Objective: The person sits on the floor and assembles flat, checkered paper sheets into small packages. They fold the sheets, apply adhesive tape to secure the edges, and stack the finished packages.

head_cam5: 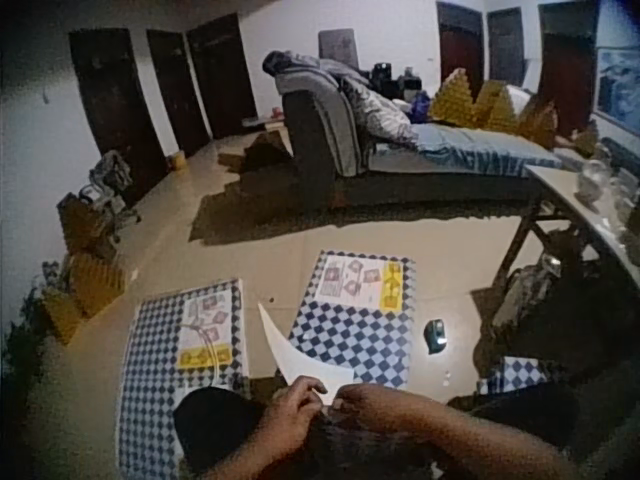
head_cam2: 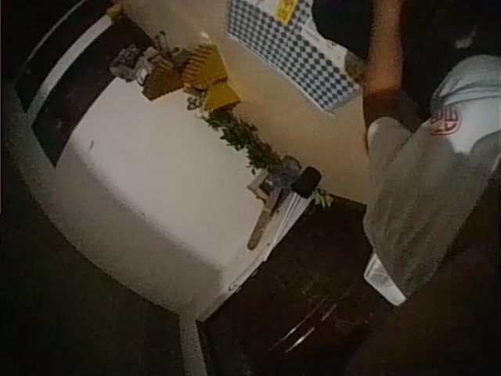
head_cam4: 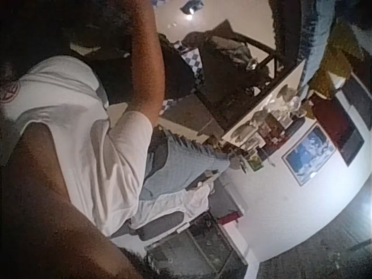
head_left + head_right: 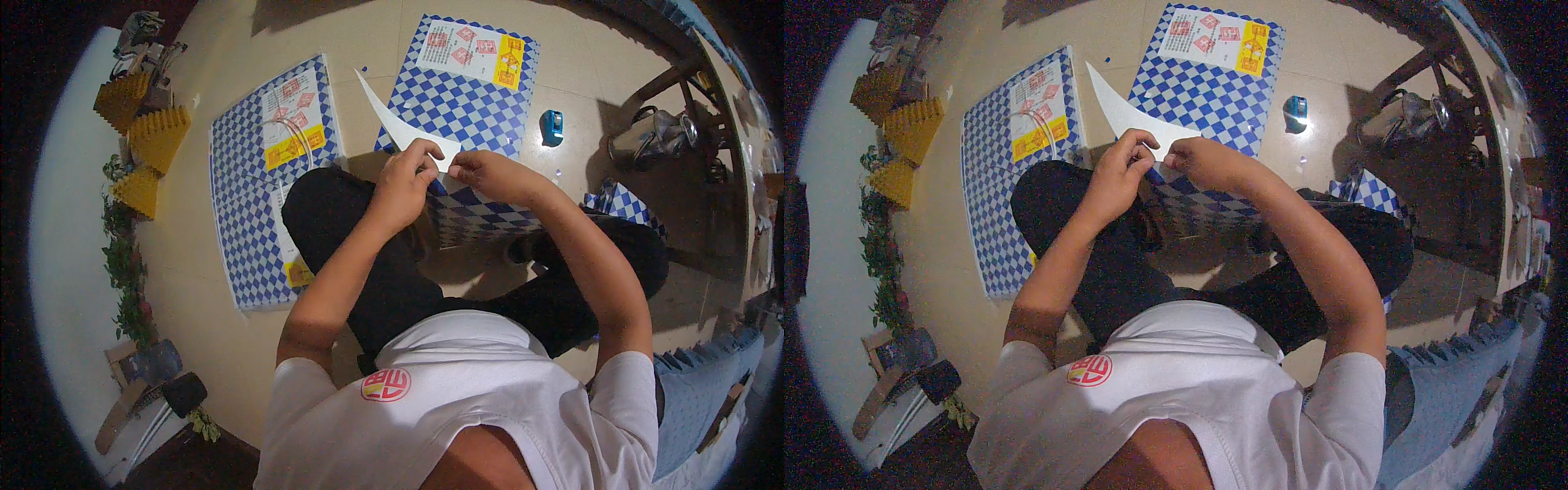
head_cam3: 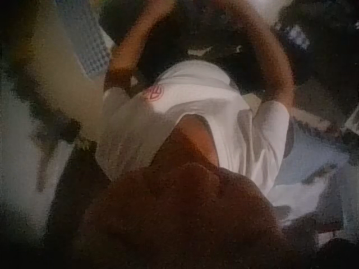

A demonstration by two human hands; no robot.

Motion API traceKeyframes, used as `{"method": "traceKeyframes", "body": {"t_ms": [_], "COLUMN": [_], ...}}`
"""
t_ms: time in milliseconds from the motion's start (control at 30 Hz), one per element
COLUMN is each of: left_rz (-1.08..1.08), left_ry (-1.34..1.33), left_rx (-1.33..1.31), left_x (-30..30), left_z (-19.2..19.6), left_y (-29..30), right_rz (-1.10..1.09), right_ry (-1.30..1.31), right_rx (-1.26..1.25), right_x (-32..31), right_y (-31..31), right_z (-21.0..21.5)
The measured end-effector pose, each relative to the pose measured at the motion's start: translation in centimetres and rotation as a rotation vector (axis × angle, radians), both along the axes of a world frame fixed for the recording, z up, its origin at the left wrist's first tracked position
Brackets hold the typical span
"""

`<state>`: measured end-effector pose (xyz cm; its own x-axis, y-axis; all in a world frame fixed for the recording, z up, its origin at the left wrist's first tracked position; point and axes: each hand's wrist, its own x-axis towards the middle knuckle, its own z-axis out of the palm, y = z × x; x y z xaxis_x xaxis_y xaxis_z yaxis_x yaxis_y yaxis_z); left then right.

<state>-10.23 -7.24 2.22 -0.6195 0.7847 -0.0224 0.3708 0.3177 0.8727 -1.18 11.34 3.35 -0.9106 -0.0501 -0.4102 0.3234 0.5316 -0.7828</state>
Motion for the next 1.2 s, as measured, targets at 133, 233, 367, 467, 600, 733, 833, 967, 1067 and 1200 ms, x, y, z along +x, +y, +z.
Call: {"method": "traceKeyframes", "body": {"t_ms": [133,233,367,467,600,733,833,967,1067,1200], "left_rz": [0.007,0.025,0.029,0.044,0.04,0.036,0.021,-0.112,-0.189,-0.349], "left_ry": [-0.067,-0.075,-0.091,-0.155,-0.176,-0.076,0.159,0.353,0.82,0.8], "left_rx": [0.028,0.018,0.054,0.077,0.028,0.018,0.077,-0.088,-0.052,-0.035], "left_x": [-0.2,-0.1,-0.2,0.1,0.3,0.2,0.2,-0.1,2.3,4.5], "left_z": [-0.3,-0.1,-0.3,-0.2,0.5,0.0,-0.6,-0.2,1.9,0.4], "left_y": [0.1,0.2,0.1,0.0,0.0,-0.3,-0.7,-0.8,0.1,0.6], "right_rz": [0.038,0.049,0.041,0.057,0.017,0.07,0.037,-0.035,-0.063,0.024], "right_ry": [0.031,0.106,0.202,0.224,0.067,0.014,-0.049,-0.132,-0.116,0.058], "right_rx": [0.001,0.075,0.264,0.318,0.185,0.093,0.091,0.081,0.003,-0.053], "right_x": [-0.4,-0.3,-0.2,-0.1,-0.2,0.4,2.0,4.0,4.6,4.0], "right_y": [0.1,-0.3,-2.0,-2.2,-1.7,-0.2,1.0,2.1,2.6,2.7], "right_z": [-0.4,-0.8,0.2,-0.1,0.2,0.2,1.4,1.7,1.7,-0.9]}}
